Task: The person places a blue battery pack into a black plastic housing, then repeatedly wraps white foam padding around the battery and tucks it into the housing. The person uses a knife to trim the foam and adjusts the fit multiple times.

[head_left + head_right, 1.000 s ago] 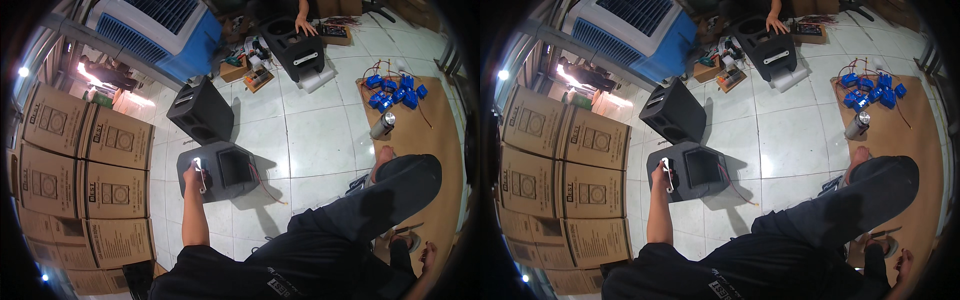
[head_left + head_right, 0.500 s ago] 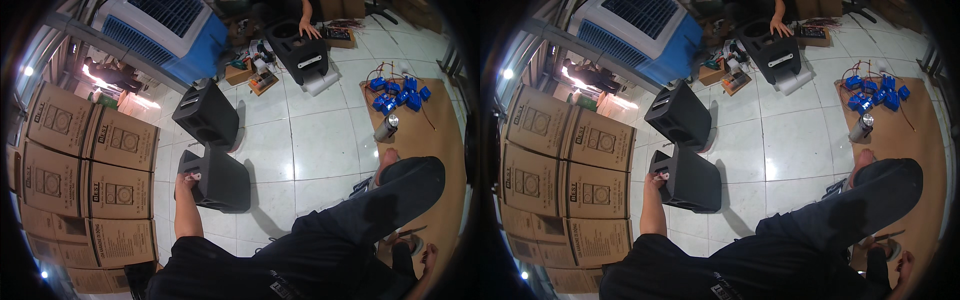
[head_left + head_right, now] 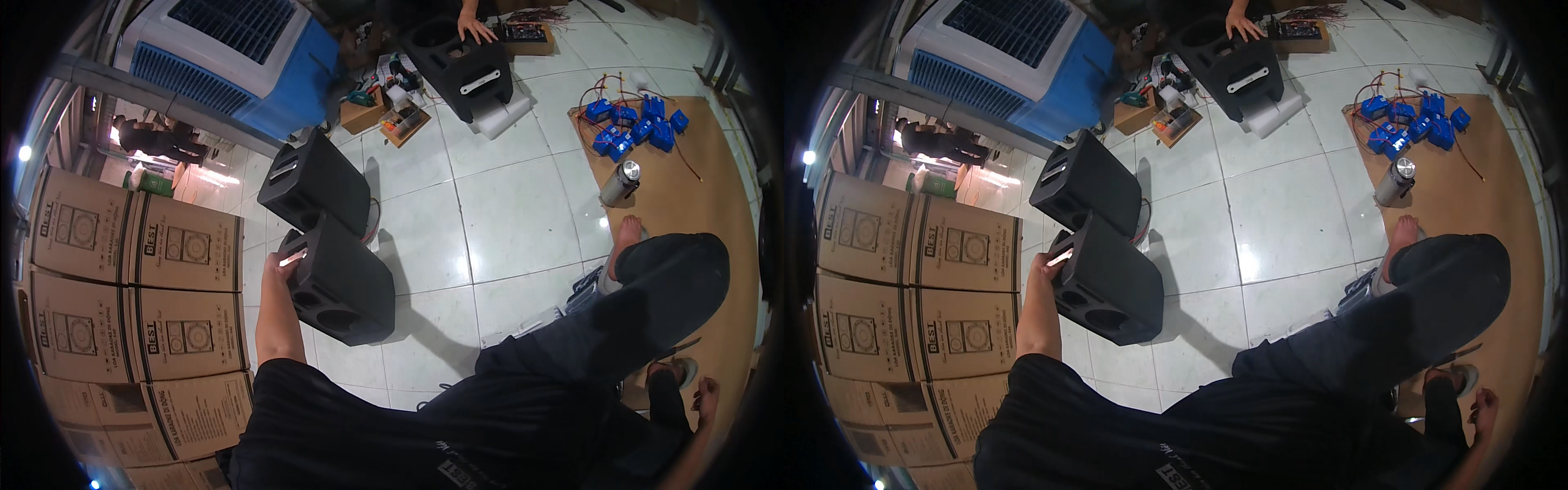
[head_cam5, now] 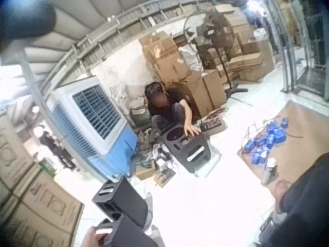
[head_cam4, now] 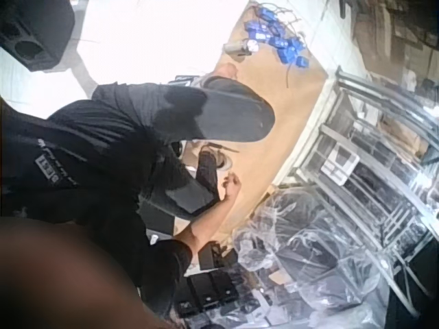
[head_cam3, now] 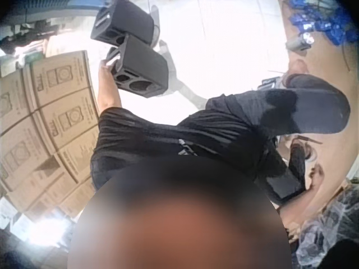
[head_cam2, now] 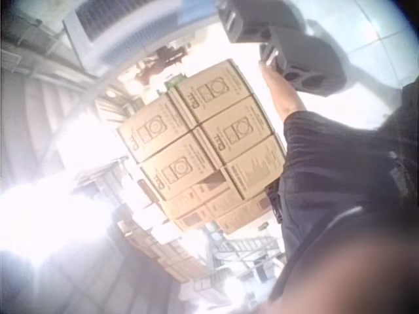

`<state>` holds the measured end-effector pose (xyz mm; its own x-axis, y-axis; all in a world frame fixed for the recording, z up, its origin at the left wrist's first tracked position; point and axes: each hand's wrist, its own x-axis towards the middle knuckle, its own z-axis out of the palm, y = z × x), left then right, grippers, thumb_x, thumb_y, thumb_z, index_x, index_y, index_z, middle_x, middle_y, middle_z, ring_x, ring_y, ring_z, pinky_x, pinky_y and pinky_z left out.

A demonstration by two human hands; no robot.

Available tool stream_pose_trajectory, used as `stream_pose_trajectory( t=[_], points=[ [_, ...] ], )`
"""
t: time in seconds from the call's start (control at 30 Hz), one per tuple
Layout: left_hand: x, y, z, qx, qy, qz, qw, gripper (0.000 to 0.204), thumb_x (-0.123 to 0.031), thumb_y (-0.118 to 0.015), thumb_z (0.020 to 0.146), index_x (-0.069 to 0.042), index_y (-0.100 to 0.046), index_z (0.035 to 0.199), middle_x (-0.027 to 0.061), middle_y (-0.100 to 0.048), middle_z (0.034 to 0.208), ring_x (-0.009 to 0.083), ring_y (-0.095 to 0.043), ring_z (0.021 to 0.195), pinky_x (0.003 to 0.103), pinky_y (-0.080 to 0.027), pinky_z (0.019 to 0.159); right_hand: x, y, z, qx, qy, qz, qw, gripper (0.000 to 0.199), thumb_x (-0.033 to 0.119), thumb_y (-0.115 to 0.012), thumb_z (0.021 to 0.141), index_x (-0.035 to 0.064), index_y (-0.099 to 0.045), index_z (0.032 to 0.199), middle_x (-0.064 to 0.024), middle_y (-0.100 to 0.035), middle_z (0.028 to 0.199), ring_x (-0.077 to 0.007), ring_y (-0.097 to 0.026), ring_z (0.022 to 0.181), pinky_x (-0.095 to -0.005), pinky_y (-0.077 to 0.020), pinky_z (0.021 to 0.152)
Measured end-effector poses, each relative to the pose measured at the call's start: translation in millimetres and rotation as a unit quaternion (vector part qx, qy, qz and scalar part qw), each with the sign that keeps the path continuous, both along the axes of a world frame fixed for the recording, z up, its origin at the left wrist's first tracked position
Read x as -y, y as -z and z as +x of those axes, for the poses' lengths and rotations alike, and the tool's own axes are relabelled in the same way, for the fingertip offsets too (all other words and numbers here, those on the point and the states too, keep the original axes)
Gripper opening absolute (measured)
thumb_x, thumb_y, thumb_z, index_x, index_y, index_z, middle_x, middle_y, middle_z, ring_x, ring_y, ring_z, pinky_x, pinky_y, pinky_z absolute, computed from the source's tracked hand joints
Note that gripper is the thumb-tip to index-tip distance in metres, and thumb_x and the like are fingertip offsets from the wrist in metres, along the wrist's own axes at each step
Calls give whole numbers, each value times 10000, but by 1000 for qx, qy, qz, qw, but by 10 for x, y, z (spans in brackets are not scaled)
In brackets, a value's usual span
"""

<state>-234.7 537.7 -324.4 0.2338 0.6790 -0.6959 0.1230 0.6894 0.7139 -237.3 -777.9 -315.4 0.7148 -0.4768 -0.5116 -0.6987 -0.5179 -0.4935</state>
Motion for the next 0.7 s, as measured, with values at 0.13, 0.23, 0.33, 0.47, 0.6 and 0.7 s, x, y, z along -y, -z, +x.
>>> stream_pose_trajectory(
  t=[0.13, 0.23, 0.33, 0.47, 0.6, 0.7],
  points=[
    [104, 34, -216, 2, -7, 6, 1000, 420, 25, -436, 987, 128, -382, 1391, 325, -495, 1325, 487, -612, 1173, 572, -589, 954, -4, -34, -9, -41, 5, 38, 998, 510, 474, -682, 989, 23, -637, 1222, -73, -572, 734, -138, -518, 459, -295, -432, 411],
    [151, 152, -643, -16, -42, 35, 998, 366, 75, -424, 990, 109, -371, 1351, 303, -502, 1269, 424, -636, 1064, 508, -621, 892, 32, -29, -15, -56, 15, 23, 998, 523, 482, -681, 989, 28, -629, 1243, -73, -569, 729, -139, -508, 441, -297, -433, 403],
    [-15, 327, -1141, -65, -30, 65, 995, 318, 114, -422, 1007, 108, -366, 1320, 245, -533, 1184, 327, -631, 955, 386, -640, 794, 78, 19, -9, -58, -14, 42, 997, 506, 461, -679, 997, 23, -628, 1247, -68, -568, 735, -131, -523, 476, -287, -438, 414],
    [-178, 606, -1654, -33, -82, -61, 994, 223, 75, -498, 1024, 98, -517, 1245, 228, -617, 1098, 296, -664, 954, 291, -611, 732, 55, 82, 79, -27, -9, 17, 999, 476, 443, -663, 1007, 19, -646, 1224, -50, -569, 711, -130, -545, 495, -278, -443, 424],
    [70, 565, -1763, -169, 242, 153, 943, 244, -184, -635, 975, -25, -654, 1158, 157, -684, 1017, 268, -682, 893, 345, -575, 722, -181, 36, 204, 21, -37, 54, 998, 327, 296, -708, 988, 2, -689, 1130, -6, -581, 738, -96, -528, 546, -267, -435, 465],
    [338, 297, -1425, -162, 144, 144, 966, 380, -440, -676, 916, -110, -690, 1104, 100, -686, 940, 276, -655, 810, 439, -552, 714, -449, -125, 247, 25, -60, 39, 997, 309, 283, -754, 942, -9, -719, 1038, -14, -626, 740, -91, -531, 578, -272, -428, 494]
  ],
)
